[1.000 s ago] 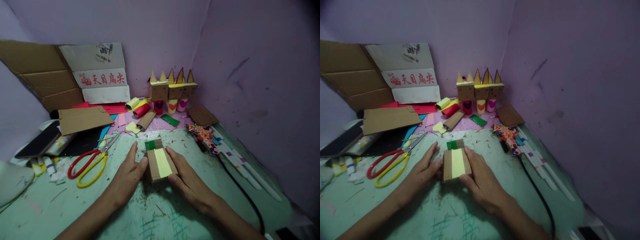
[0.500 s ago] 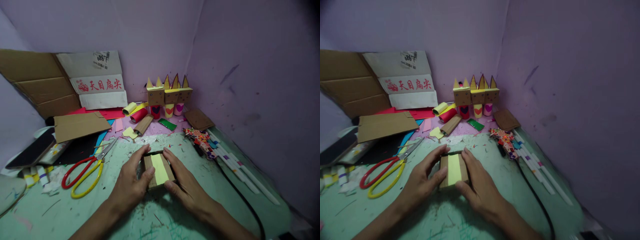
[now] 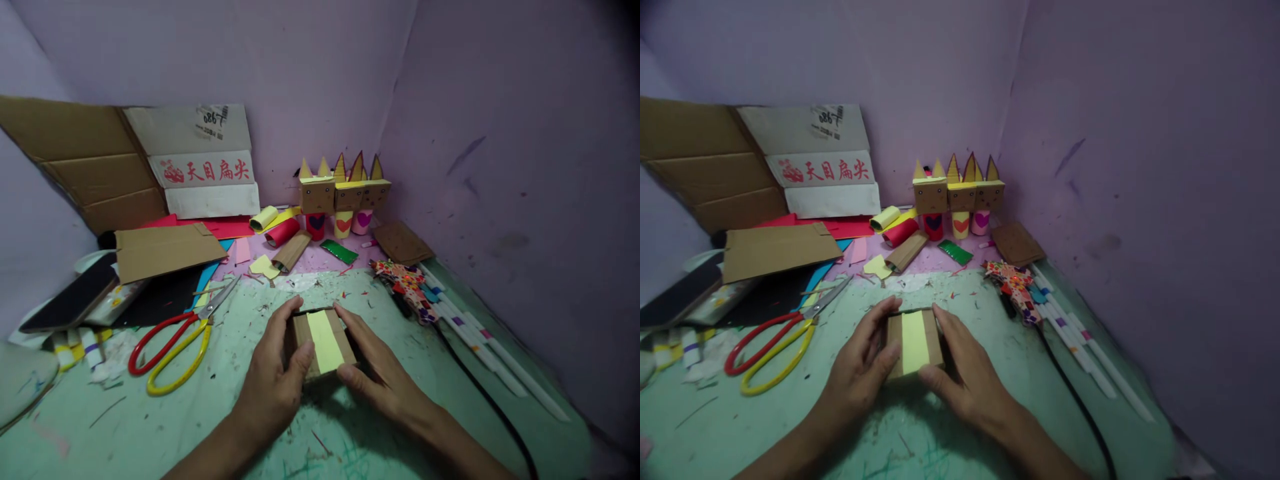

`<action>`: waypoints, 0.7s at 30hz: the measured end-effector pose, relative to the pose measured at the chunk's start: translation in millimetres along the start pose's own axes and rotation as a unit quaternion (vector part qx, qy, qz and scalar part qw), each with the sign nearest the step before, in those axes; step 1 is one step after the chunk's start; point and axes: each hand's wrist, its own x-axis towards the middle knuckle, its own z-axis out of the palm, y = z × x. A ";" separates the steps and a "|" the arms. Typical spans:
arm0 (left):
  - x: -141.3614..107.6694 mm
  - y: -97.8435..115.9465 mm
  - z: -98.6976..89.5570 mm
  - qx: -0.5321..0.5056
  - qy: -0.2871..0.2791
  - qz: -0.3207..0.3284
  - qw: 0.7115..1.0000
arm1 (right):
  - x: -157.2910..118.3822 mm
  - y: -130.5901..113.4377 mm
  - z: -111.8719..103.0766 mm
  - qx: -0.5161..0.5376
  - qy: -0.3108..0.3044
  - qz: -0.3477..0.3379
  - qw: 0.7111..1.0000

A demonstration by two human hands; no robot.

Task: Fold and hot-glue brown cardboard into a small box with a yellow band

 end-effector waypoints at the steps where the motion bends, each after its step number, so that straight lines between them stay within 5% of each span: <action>1: -0.6 -1.7 2.0 -0.028 0.006 -0.021 0.999 | 0.6 -1.0 -0.3 0.013 0.003 0.006 1.000; 6: 1.8 2.9 7.1 -0.118 -0.013 -0.093 0.989 | 0.0 -2.6 0.3 0.072 0.009 0.034 0.997; 21: 1.6 -3.4 18.7 -0.256 0.009 -0.144 0.956 | 1.0 -1.1 5.7 0.146 0.020 0.080 0.986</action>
